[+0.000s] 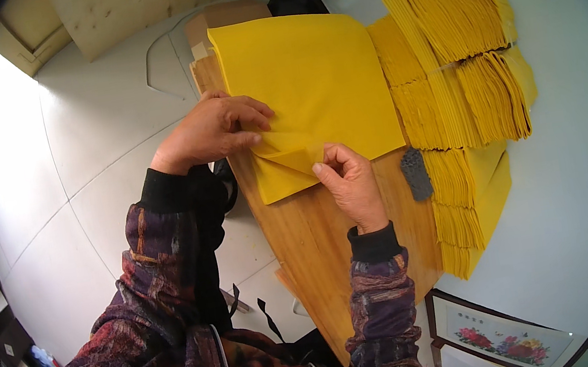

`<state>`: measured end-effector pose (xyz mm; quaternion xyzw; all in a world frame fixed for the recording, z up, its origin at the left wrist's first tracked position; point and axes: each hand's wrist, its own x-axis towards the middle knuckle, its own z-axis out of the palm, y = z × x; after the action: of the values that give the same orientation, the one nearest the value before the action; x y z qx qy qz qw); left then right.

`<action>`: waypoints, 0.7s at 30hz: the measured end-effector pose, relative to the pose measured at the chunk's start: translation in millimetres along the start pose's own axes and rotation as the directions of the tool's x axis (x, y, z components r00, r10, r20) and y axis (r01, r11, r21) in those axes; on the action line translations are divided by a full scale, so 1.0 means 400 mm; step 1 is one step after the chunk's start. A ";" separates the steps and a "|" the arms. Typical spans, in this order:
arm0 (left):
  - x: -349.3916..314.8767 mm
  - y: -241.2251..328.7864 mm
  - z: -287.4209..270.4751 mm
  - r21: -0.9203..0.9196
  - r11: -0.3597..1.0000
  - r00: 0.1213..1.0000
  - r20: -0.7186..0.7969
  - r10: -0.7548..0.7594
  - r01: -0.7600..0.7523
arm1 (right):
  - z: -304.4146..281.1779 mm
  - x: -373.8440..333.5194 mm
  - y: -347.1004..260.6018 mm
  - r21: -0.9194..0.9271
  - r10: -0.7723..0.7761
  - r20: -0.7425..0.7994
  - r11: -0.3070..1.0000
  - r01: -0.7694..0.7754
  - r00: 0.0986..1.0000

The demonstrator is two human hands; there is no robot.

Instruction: The person sits on the floor and repeatedly folds yellow sheets in half, then in half again, smoothing each crease. They stack the folded sheets into a neat pile on the wooden table.

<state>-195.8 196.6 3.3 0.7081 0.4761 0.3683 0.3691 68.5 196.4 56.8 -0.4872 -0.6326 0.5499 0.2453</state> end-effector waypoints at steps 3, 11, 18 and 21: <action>0.000 0.003 0.011 0.035 0.999 0.998 -0.063 0.024 -0.021 | 0.002 0.001 0.004 -0.003 -0.021 -0.011 1.000 0.021 1.000; 0.007 0.019 0.036 0.130 0.991 0.988 -0.155 -0.006 0.026 | 0.032 -0.007 0.028 0.108 -0.091 -0.125 0.989 0.105 0.988; 0.009 0.018 0.043 0.132 0.990 0.984 -0.174 -0.019 0.043 | 0.025 -0.049 0.020 -0.301 -0.371 -0.013 0.887 0.350 0.929; 0.010 0.017 0.045 0.145 0.989 0.983 -0.184 -0.007 0.035 | 0.019 -0.054 0.029 -0.656 -0.360 0.135 0.666 0.355 0.923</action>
<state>-176.4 195.4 1.9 0.6917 0.5415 0.3915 0.2742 74.7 172.8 48.8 -0.4104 -0.8692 0.2254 0.1590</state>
